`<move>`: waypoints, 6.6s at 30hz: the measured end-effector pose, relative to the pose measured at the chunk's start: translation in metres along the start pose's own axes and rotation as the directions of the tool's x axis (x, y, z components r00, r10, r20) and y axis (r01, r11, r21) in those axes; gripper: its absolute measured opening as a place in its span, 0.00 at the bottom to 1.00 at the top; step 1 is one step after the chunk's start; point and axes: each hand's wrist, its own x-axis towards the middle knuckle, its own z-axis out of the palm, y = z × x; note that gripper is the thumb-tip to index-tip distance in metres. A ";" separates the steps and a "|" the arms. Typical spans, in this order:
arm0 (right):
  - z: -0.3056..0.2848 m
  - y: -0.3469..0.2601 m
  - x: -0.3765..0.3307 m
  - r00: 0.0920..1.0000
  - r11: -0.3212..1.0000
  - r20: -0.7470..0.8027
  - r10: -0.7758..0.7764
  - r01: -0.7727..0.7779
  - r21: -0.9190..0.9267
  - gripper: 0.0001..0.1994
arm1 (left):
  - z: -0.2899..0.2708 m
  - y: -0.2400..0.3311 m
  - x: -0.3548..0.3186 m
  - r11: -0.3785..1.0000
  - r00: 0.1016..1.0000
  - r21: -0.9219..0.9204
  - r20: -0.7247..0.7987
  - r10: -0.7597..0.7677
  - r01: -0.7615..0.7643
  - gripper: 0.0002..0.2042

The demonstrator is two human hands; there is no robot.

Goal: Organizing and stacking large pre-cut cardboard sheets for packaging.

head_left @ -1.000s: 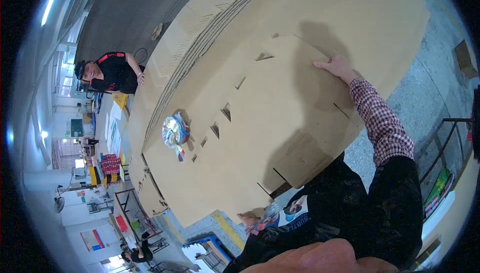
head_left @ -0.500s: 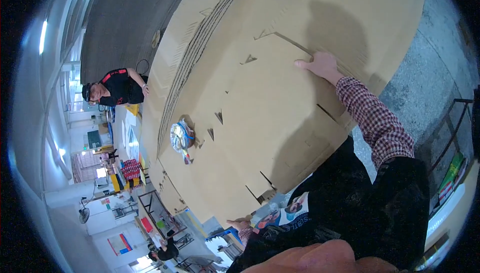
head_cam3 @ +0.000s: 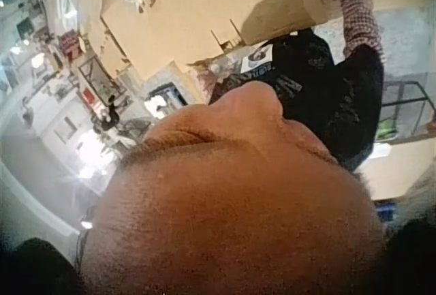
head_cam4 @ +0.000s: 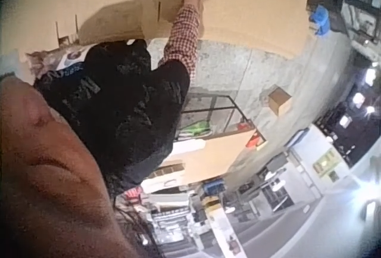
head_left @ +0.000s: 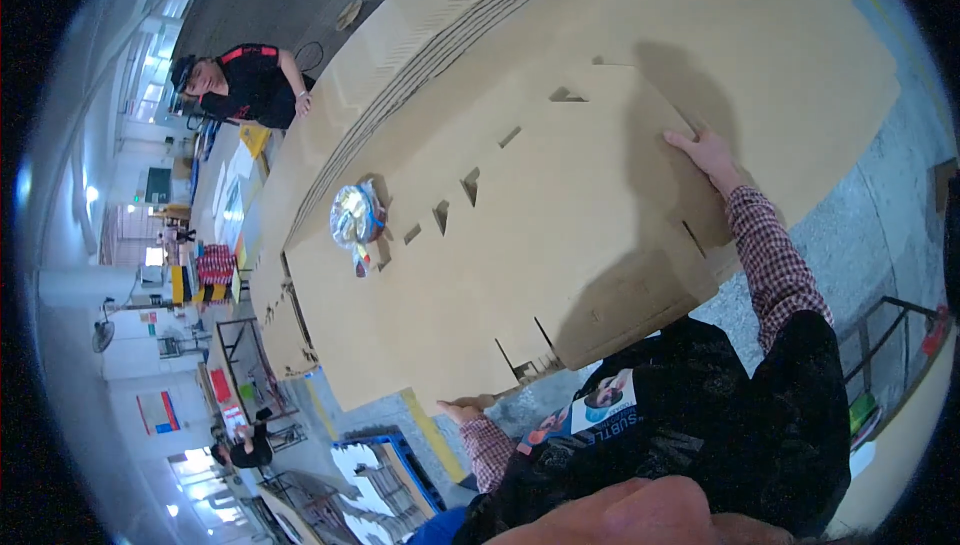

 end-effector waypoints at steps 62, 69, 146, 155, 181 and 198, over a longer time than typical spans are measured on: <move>0.005 -0.065 -0.007 0.909 0.876 0.416 -0.019 0.215 -0.431 0.30 | 0.018 -0.061 -0.011 0.931 0.969 -0.271 -0.095 0.227 -0.245 0.23; -0.017 -0.047 -0.001 0.853 0.994 0.519 0.065 -0.012 -0.105 0.34 | 0.018 -0.057 -0.010 0.954 0.983 -0.240 -0.043 0.177 -0.182 0.24; -0.011 0.022 -0.055 0.892 0.859 -0.113 -0.438 0.378 -0.345 0.15 | 0.101 -0.101 -0.125 0.818 0.871 -0.302 0.200 -0.448 0.490 0.30; -0.006 0.045 -0.045 0.956 0.901 0.128 -0.263 0.291 -0.322 0.17 | 0.119 -0.093 -0.147 0.944 0.913 -0.144 0.334 -0.235 0.296 0.30; 0.008 0.023 -0.063 0.938 0.867 0.069 -0.339 0.340 -0.364 0.13 | 0.102 -0.109 -0.127 0.884 0.813 -0.227 0.532 -0.238 0.408 0.30; 0.023 0.017 -0.061 0.967 0.824 0.190 -0.169 0.244 -0.511 0.15 | 0.092 -0.104 -0.131 0.888 0.794 -0.048 0.471 -0.385 0.458 0.36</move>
